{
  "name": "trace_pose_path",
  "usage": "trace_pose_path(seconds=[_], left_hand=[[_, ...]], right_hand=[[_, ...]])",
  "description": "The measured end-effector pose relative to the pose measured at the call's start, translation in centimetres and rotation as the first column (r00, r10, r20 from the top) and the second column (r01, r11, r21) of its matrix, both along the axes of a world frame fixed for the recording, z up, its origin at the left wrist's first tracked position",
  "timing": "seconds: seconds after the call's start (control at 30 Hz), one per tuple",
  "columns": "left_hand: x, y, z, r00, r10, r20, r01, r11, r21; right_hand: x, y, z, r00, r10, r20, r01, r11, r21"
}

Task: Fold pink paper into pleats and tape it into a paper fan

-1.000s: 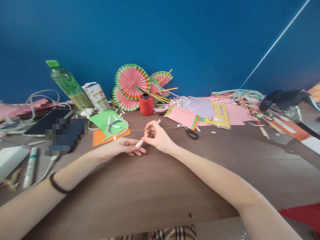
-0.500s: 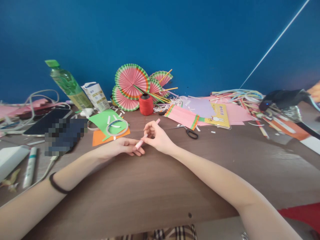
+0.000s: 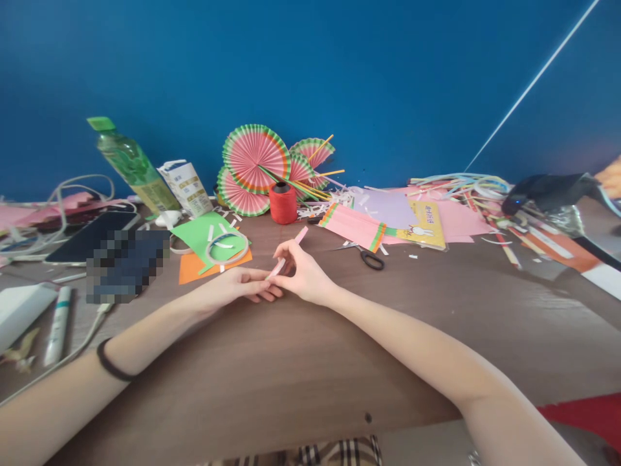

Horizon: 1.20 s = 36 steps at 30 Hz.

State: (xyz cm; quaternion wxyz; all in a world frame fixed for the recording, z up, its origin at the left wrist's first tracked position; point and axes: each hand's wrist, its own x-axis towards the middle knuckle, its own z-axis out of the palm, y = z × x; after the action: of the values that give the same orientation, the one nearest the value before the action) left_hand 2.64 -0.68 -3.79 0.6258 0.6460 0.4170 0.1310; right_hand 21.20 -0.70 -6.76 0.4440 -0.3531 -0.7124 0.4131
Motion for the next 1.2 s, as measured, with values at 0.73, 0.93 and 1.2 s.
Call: trace_pose_path(seconds=[0.73, 0.93, 1.2], left_hand=[[0.3, -0.5, 0.1, 0.998, 0.065, 0.02, -0.065, 0.998, 0.008], [0.2, -0.5, 0.3, 0.999, 0.032, -0.011, -0.032, 0.998, 0.056], [0.3, -0.7, 0.5, 0.998, 0.038, 0.057, -0.04, 0.999, 0.025]], right_hand=[[0.0, -0.4, 0.4, 0.962, -0.264, 0.066, 0.25, 0.953, 0.174], [0.3, 0.1, 0.1, 0.923, -0.362, 0.134, 0.318, 0.909, 0.269], [0.7, 0.6, 0.2, 0.91, -0.413, 0.025, 0.398, 0.889, 0.227]])
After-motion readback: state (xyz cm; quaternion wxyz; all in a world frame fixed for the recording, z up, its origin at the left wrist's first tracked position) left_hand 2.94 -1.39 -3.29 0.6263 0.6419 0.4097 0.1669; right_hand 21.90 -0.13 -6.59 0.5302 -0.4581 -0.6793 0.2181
